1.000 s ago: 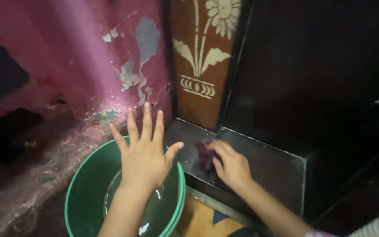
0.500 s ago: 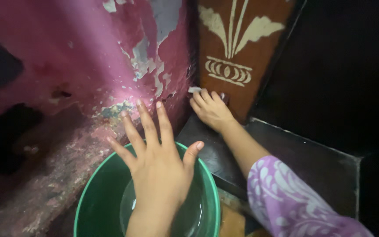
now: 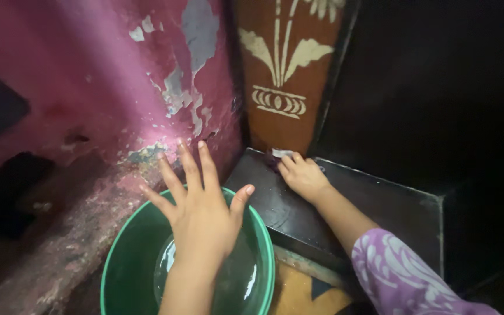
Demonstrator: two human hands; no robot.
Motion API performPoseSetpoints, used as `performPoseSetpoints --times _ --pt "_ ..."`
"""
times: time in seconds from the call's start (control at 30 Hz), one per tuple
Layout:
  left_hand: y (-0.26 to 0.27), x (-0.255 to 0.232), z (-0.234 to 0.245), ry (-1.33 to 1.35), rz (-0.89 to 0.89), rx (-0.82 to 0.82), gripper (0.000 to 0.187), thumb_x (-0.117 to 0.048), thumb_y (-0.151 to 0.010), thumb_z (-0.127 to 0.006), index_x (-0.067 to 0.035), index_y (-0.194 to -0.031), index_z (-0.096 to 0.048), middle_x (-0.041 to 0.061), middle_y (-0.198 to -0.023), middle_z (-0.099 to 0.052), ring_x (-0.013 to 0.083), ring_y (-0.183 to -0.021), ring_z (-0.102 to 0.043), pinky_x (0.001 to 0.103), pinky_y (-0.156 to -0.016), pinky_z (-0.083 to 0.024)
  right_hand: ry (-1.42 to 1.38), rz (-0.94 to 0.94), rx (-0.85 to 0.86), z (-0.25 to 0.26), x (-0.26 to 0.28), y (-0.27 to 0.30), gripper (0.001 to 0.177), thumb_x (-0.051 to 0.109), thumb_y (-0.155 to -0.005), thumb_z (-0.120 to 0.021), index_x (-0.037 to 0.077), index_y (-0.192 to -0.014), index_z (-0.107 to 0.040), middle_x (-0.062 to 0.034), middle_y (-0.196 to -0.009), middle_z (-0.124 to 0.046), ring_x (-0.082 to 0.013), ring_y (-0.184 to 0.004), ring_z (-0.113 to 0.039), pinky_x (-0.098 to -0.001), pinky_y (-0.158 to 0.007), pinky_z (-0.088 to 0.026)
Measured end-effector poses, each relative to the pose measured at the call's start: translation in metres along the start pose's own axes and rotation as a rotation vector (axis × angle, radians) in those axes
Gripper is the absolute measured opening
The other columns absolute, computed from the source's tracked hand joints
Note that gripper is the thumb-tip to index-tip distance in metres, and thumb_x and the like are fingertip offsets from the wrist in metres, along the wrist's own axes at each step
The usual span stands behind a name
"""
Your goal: The person wipes a dark wooden cabinet with a floral design using a dark cloth. They repeatedly dip the cloth into a green bucket of water, wring it out, and wipe the cabinet's side and lower shelf.
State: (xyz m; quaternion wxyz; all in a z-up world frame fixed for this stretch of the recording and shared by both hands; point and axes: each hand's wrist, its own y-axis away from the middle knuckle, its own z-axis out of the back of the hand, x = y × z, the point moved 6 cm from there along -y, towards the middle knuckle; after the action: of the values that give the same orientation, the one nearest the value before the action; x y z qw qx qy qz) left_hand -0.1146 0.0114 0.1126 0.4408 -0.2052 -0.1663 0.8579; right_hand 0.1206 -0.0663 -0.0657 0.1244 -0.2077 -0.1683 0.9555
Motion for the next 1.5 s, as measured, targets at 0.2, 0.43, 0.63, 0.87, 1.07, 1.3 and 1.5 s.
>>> performPoseSetpoints --times 0.2,0.43,0.63,0.87,1.07,1.3,1.5 --pt "0.012 -0.027 0.029 0.039 -0.112 -0.057 0.105 -0.065 -0.076 -0.063 -0.005 -0.156 -0.029 0.023 -0.166 -0.019 0.0554 -0.15 -0.011 0.081 -0.104 -0.002 -0.071 -0.176 0.11 0.031 -0.04 0.049 0.029 0.014 -0.083 -0.059 0.011 -0.112 -0.062 -0.0121 -0.119 -0.061 -0.0348 -0.113 -0.06 -0.041 -0.08 -0.059" --pt "-0.003 -0.055 0.043 0.113 -0.111 -0.047 0.109 -0.06 -0.072 -0.072 -0.004 -0.156 -0.032 0.025 -0.165 -0.016 0.054 -0.149 -0.009 0.082 -0.106 -0.002 -0.484 -0.686 -0.37 0.112 -0.099 0.091 0.042 0.008 -0.085 -0.071 0.01 -0.125 -0.059 -0.0139 -0.123 -0.061 -0.0333 -0.114 -0.063 -0.0434 -0.092 -0.054" --pt "-0.001 -0.089 0.03 0.117 -0.206 -0.037 0.105 -0.056 -0.07 -0.074 -0.003 -0.152 -0.035 0.025 -0.163 -0.015 0.053 -0.148 -0.008 0.082 -0.105 -0.004 -0.389 -0.744 -0.727 0.105 -0.083 0.033 0.051 -0.006 -0.079 -0.067 0.006 -0.128 -0.06 -0.0151 -0.132 -0.063 -0.038 -0.122 -0.06 -0.0461 -0.103 -0.049" --pt "-0.002 -0.1 0.015 0.122 -0.229 -0.007 0.106 -0.052 -0.069 -0.076 -0.003 -0.154 -0.035 0.025 -0.166 -0.016 0.0535 -0.151 -0.008 0.082 -0.104 -0.004 -0.381 -0.714 -0.68 0.068 -0.083 0.039 0.044 -0.008 -0.077 -0.068 0.006 -0.118 -0.06 -0.0144 -0.127 -0.061 -0.0387 -0.119 -0.06 -0.0455 -0.099 -0.052" --pt "-0.003 -0.098 0.009 0.109 -0.223 0.007 0.105 -0.049 -0.07 -0.076 -0.003 -0.154 -0.035 0.026 -0.165 -0.015 0.0536 -0.15 -0.01 0.083 -0.105 -0.004 -0.159 -0.46 -0.272 0.042 -0.069 0.053 0.035 0.007 -0.079 -0.065 0.009 -0.114 -0.062 -0.0115 -0.123 -0.065 -0.0309 -0.107 -0.06 -0.0406 -0.08 -0.054" --pt "-0.001 -0.094 0.006 0.091 -0.22 0.036 0.102 -0.046 -0.072 -0.076 -0.004 -0.155 -0.034 0.026 -0.165 -0.015 0.0539 -0.15 -0.012 0.082 -0.103 -0.004 0.351 0.045 0.137 0.002 -0.057 0.047 0.02 0.022 -0.085 -0.059 0.012 -0.093 -0.074 -0.0054 -0.099 -0.064 -0.0274 -0.104 -0.061 -0.0479 -0.077 -0.055" --pt "0.003 -0.079 0.003 0.089 -0.188 0.025 0.099 -0.045 -0.075 -0.076 -0.005 -0.155 -0.035 0.026 -0.166 -0.015 0.0516 -0.146 -0.012 0.082 -0.106 -0.005 0.38 0.02 0.342 -0.03 -0.092 0.115 0.025 0.021 -0.087 -0.06 0.006 -0.1 -0.075 -0.0134 -0.108 -0.066 -0.0296 -0.098 -0.064 -0.0456 -0.07 -0.056"
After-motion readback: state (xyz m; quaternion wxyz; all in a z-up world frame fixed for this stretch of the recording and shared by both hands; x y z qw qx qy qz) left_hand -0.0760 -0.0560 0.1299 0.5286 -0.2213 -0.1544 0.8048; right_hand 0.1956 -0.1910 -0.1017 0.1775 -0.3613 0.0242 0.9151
